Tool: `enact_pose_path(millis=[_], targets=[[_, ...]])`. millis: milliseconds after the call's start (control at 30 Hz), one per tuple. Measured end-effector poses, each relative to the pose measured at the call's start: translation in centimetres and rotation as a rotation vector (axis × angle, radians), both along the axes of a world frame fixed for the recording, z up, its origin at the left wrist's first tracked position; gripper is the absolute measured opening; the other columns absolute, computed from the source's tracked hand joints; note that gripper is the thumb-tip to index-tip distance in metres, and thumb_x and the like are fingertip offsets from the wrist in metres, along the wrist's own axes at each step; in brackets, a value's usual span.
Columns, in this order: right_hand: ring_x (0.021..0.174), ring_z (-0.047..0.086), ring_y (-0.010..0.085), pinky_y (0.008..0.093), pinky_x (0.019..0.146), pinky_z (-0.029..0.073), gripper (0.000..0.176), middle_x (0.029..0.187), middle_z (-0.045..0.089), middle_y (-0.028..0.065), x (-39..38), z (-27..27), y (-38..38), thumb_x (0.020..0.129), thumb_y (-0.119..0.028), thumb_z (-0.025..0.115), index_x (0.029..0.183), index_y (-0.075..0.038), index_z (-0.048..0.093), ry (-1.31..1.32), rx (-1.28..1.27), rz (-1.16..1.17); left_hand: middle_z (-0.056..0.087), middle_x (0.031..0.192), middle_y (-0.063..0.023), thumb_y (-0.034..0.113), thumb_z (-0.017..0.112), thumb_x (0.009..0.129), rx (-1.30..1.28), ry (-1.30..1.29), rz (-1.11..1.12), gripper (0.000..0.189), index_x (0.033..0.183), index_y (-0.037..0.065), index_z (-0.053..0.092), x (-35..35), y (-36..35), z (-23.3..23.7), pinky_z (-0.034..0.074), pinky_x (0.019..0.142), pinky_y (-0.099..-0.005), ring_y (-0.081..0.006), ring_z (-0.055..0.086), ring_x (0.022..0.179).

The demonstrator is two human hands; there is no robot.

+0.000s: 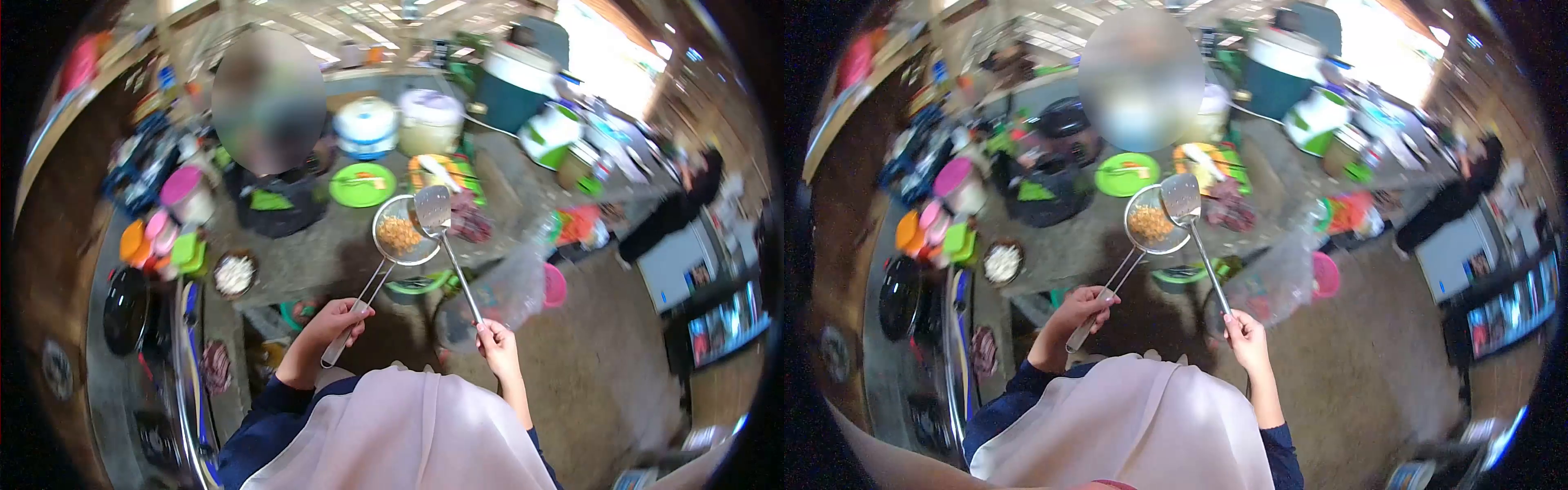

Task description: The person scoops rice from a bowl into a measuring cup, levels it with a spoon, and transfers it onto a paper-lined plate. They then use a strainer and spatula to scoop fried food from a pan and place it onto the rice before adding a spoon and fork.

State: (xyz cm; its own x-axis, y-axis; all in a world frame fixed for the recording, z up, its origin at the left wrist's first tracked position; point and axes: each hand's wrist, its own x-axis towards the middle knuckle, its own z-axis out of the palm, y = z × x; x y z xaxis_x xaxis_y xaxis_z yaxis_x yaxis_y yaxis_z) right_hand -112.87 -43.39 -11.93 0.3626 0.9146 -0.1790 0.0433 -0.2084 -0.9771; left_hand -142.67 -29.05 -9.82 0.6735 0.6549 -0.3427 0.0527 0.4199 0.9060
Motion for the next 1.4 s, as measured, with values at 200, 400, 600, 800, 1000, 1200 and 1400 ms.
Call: enact_pose_path(millis=[200, 400, 600, 800, 1000, 1200, 1400], targets=[[0.046, 0.042, 0.003, 0.0188, 0.041, 0.033, 0.019, 0.063, 0.053, -0.0021, 4.8, -0.9, -11.6, 0.091, -0.016, 0.051, 0.098, -0.001, 0.061, 0.073, 0.065, -0.373, 0.05, 0.056, -0.0015, 0.014, 0.053, 0.088, -0.045, -0.062, -0.454, 0.02, 0.1, -0.001, 0.054, 13.7, -1.4, 0.0, 0.036, 0.036, -0.0221, -0.0086, 0.046, 0.04], [0.046, 0.043, 0.0046, 0.0194, 0.042, 0.034, 0.019, 0.068, 0.053, -0.0005, 5.8, -2.3, -16.8, 0.092, -0.014, 0.049, 0.102, -0.001, 0.058, 0.146, 0.145, -0.625, 0.052, 0.058, -0.0031, 0.013, 0.054, 0.087, -0.103, 0.036, -0.719, 0.018, 0.097, -0.003, 0.056, 23.5, -2.8, 0.3, 0.037, 0.038, -0.0224, -0.0105, 0.048, 0.041], [0.045, 0.043, 0.0049, 0.0194, 0.041, 0.033, 0.019, 0.068, 0.051, -0.0003, 11.0, -2.7, -18.7, 0.092, -0.014, 0.049, 0.103, 0.0, 0.056, 0.182, 0.152, -0.755, 0.051, 0.056, -0.002, 0.016, 0.056, 0.086, -0.129, 0.084, -0.901, 0.021, 0.096, -0.003, 0.057, 35.3, -3.7, -1.8, 0.036, 0.037, -0.0221, -0.0087, 0.046, 0.041], [0.043, 0.039, 0.0047, 0.0202, 0.04, 0.031, 0.019, 0.065, 0.049, -0.0009, 21.9, -1.7, -16.6, 0.093, -0.015, 0.048, 0.102, 0.0, 0.056, 0.128, 0.166, -0.889, 0.053, 0.056, -0.0008, 0.016, 0.057, 0.086, -0.055, 0.102, -1.038, 0.016, 0.082, 0.001, 0.055, 48.1, -3.2, -0.1, 0.036, 0.04, -0.0215, -0.0088, 0.048, 0.041], [0.044, 0.042, 0.005, 0.0191, 0.041, 0.033, 0.018, 0.067, 0.051, -0.0002, 33.7, -0.8, -15.4, 0.092, -0.012, 0.048, 0.103, 0.0, 0.055, 0.043, 0.143, -0.865, 0.051, 0.055, 0.0008, 0.019, 0.059, 0.085, 0.008, 0.044, -1.072, 0.018, 0.078, 0.004, 0.053, 59.5, -0.9, 0.7, 0.035, 0.038, -0.022, -0.0077, 0.047, 0.041], [0.044, 0.041, 0.005, 0.019, 0.041, 0.032, 0.02, 0.066, 0.053, 0.0001, 40.7, -0.9, -15.4, 0.092, -0.016, 0.049, 0.102, 0.0, 0.055, 0.102, 0.151, -1.021, 0.05, 0.055, 0.001, 0.019, 0.058, 0.086, 0.025, 0.04, -1.102, 0.018, 0.087, 0.002, 0.054, 68.8, -0.8, 1.6, 0.036, 0.038, -0.0213, -0.0073, 0.048, 0.041], [0.045, 0.041, 0.0044, 0.0188, 0.041, 0.032, 0.02, 0.064, 0.052, -0.001, 49.1, -3.2, -18.8, 0.091, -0.016, 0.051, 0.102, 0.0, 0.058, 0.069, 0.108, -1.146, 0.053, 0.061, -0.001, 0.014, 0.053, 0.088, -0.003, 0.021, -1.1, 0.014, 0.092, 0.001, 0.052, 78.3, -2.2, 1.2, 0.041, 0.042, -0.0225, -0.0087, 0.05, 0.045]])
